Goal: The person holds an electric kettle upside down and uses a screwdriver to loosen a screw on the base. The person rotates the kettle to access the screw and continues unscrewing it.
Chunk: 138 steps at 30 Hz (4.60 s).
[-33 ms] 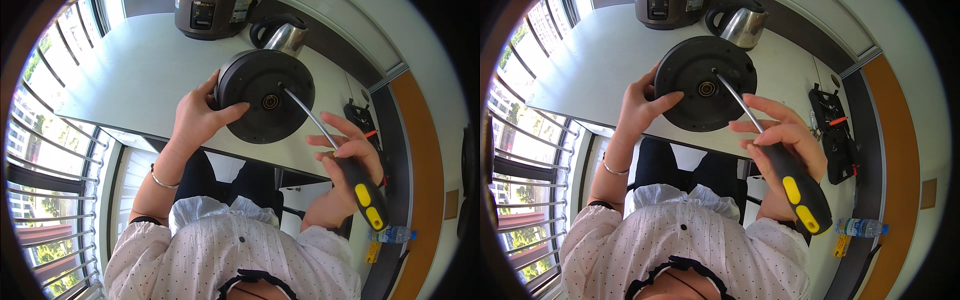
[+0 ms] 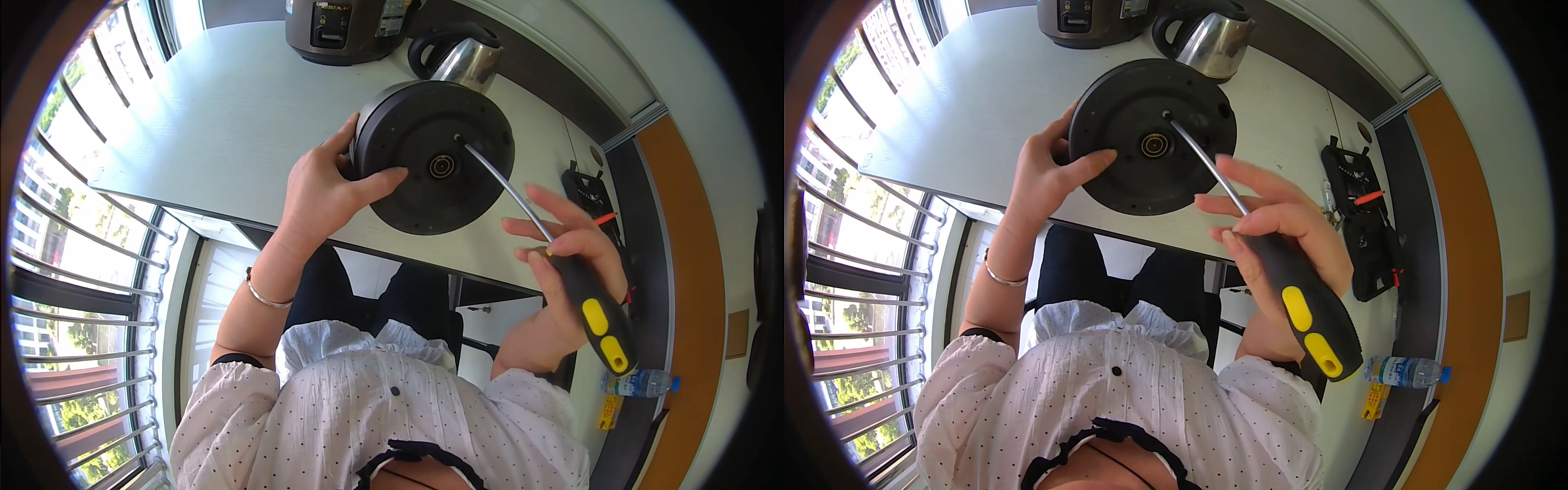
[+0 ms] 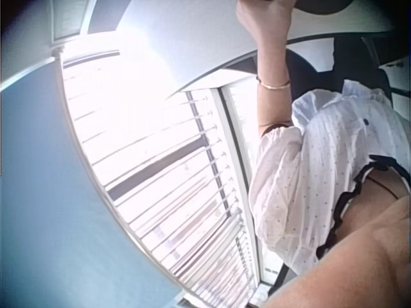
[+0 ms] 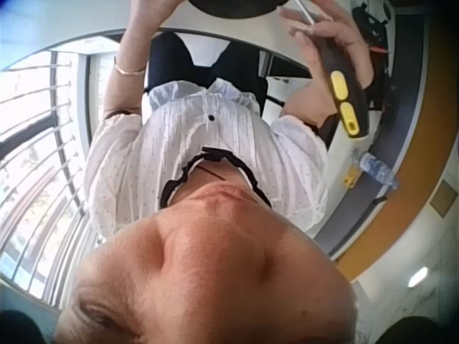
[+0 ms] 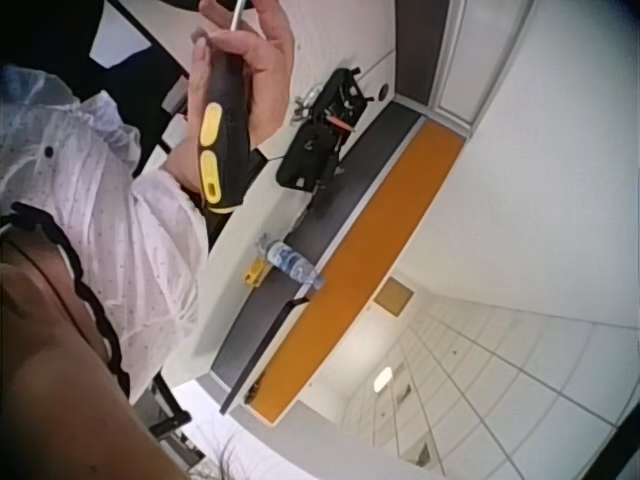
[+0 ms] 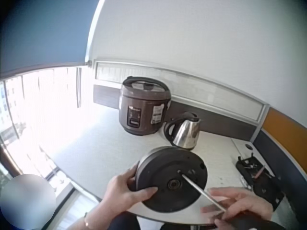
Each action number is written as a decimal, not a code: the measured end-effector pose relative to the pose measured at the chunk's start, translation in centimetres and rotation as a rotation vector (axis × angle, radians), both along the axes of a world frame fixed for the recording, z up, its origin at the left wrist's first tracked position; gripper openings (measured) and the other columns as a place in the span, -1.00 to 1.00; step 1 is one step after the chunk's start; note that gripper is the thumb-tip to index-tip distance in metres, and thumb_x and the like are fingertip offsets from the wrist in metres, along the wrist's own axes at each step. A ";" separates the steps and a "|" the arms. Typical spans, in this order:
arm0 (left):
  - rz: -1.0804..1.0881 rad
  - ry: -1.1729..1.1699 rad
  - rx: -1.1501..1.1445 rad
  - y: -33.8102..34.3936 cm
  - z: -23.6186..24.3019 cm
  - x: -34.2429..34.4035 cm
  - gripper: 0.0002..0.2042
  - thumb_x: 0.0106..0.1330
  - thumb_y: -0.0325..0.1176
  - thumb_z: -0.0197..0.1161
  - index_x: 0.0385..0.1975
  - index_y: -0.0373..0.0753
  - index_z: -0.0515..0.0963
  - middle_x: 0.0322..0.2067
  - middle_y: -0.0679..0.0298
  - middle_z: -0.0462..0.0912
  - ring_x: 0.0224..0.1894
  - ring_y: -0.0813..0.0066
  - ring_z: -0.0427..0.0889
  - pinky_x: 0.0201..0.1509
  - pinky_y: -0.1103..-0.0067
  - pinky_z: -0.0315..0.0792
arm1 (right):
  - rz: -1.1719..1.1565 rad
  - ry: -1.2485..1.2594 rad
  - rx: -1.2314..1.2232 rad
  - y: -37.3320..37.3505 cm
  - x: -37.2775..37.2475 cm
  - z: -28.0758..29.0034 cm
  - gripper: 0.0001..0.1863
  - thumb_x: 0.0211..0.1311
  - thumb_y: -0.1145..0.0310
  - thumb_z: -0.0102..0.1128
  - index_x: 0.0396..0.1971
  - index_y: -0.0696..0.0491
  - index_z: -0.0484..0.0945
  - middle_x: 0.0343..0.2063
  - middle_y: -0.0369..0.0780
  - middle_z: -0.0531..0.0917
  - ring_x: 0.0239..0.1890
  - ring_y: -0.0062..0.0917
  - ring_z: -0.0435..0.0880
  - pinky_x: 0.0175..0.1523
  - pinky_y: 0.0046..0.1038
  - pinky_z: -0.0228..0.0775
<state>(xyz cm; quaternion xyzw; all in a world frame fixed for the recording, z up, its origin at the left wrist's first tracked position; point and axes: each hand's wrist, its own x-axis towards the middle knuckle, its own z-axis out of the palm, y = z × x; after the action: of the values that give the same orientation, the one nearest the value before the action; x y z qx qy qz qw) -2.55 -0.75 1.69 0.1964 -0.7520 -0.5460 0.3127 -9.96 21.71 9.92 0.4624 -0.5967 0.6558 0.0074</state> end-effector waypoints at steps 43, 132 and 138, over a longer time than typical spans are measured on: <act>0.015 -0.065 0.014 0.5 0.6 -0.1 -0.20 -0.15 -0.22 0.39 0.16 -0.48 0.30 -0.53 0.19 0.62 -0.49 0.61 0.56 -0.34 0.70 0.41 | -0.189 0.100 -0.120 -0.3 -0.7 -1.6 -0.74 -0.01 0.64 0.22 -0.29 0.17 0.42 -0.41 -0.01 0.60 -0.53 -0.46 0.64 -0.35 -0.55 0.56; 0.029 -0.087 -0.085 0.5 0.7 0.2 -0.10 -0.21 -0.03 0.37 0.18 -0.44 0.29 -0.54 0.11 0.65 -0.48 0.40 0.65 -0.28 0.61 0.47 | -0.130 0.112 -0.265 -0.2 -0.6 -3.0 -0.65 0.04 0.69 0.22 -0.21 0.13 0.32 -0.26 0.17 0.60 -0.28 -0.21 0.69 -0.21 -0.40 0.57; 0.036 -0.110 -0.108 0.7 0.9 0.2 -0.10 -0.21 -0.04 0.37 0.18 -0.45 0.28 -0.53 0.12 0.65 -0.48 0.41 0.66 -0.27 0.61 0.47 | -0.366 0.256 -0.133 -0.3 0.4 -2.9 -0.61 -0.02 0.66 0.30 -0.28 0.07 0.27 -0.33 0.01 0.62 -0.37 -0.44 0.63 -0.20 -0.53 0.48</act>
<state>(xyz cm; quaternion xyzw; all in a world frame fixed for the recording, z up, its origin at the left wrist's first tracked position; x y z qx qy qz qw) -2.37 -0.05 2.60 0.2225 -0.7927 -0.4873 0.2909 -9.53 21.38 7.02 0.4242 -0.6202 0.6176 0.2324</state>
